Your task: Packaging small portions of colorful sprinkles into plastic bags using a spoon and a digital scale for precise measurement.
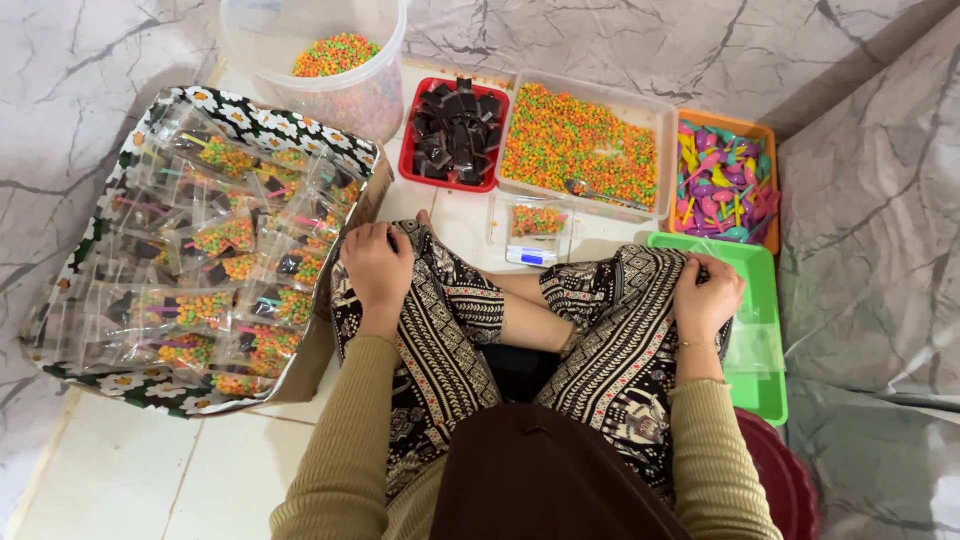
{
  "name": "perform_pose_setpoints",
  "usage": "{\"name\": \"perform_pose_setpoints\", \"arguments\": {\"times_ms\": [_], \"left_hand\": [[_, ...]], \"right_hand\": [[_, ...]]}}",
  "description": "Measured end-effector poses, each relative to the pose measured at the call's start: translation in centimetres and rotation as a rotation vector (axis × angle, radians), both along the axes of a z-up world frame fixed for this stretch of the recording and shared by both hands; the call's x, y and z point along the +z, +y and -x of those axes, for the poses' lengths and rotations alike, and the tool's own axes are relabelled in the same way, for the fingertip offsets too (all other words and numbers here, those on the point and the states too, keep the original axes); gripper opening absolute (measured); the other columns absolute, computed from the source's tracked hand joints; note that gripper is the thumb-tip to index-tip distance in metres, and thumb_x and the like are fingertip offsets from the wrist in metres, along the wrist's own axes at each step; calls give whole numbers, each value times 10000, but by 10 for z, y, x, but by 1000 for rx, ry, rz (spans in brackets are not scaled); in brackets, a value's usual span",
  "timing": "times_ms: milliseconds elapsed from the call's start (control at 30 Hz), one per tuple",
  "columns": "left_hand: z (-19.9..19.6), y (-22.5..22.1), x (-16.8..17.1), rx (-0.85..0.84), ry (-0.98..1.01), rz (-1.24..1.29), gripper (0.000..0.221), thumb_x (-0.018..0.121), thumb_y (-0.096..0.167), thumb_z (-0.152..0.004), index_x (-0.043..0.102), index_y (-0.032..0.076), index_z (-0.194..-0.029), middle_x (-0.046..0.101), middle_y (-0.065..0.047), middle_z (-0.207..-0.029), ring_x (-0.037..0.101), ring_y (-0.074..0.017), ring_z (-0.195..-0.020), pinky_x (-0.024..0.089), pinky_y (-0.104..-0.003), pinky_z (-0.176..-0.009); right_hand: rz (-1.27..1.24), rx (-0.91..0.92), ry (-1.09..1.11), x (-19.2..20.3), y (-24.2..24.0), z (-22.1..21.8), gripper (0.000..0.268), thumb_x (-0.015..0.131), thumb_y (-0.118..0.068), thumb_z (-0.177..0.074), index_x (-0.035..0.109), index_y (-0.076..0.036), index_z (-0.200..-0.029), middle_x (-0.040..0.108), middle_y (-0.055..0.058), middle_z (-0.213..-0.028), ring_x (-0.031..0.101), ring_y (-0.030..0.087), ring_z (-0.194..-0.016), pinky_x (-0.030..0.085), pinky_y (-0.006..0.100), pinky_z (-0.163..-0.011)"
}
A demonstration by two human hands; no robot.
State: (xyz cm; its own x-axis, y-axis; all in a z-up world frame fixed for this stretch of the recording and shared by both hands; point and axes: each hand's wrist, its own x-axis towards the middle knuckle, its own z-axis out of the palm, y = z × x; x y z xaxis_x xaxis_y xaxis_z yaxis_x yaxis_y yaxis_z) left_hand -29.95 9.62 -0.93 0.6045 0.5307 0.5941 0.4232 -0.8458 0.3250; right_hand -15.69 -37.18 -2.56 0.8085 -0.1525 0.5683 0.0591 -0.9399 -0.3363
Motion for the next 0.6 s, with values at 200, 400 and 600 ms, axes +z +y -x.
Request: {"name": "perform_pose_setpoints", "arguments": {"times_ms": [200, 400, 600], "left_hand": [[4, -2, 9, -42, 17, 43, 184, 620, 201, -993, 743, 93, -909, 713, -73, -864, 705, -270, -997, 512, -439, -962], [11, -13, 48, -73, 157, 176, 284, 537, 244, -1052, 750, 83, -958, 730, -79, -922, 692, -283, -1066, 479, -462, -1004], [16, -8, 45, -119, 214, 163, 242, 559, 245, -1055, 743, 89, -1035, 719, -69, -991, 663, -269, -1099, 417, -469, -1094]], "right_hand": [[319, 103, 21, 35, 44, 12, 106, 816, -272, -833, 800, -294, -935, 738, -17, -978, 682, 272, -1008, 557, 436, -846], [-82, 387, 542, -68, 81, -87, 365, 764, -358, -857, 757, -178, -1174, 755, 168, -1030, 712, 390, -1059, 579, 506, -873], [-305, 256, 854, -149, 107, -147, 333, 831, -528, -775, 798, -290, -1006, 776, 56, -905, 744, 314, -943, 598, 407, -789]]}}
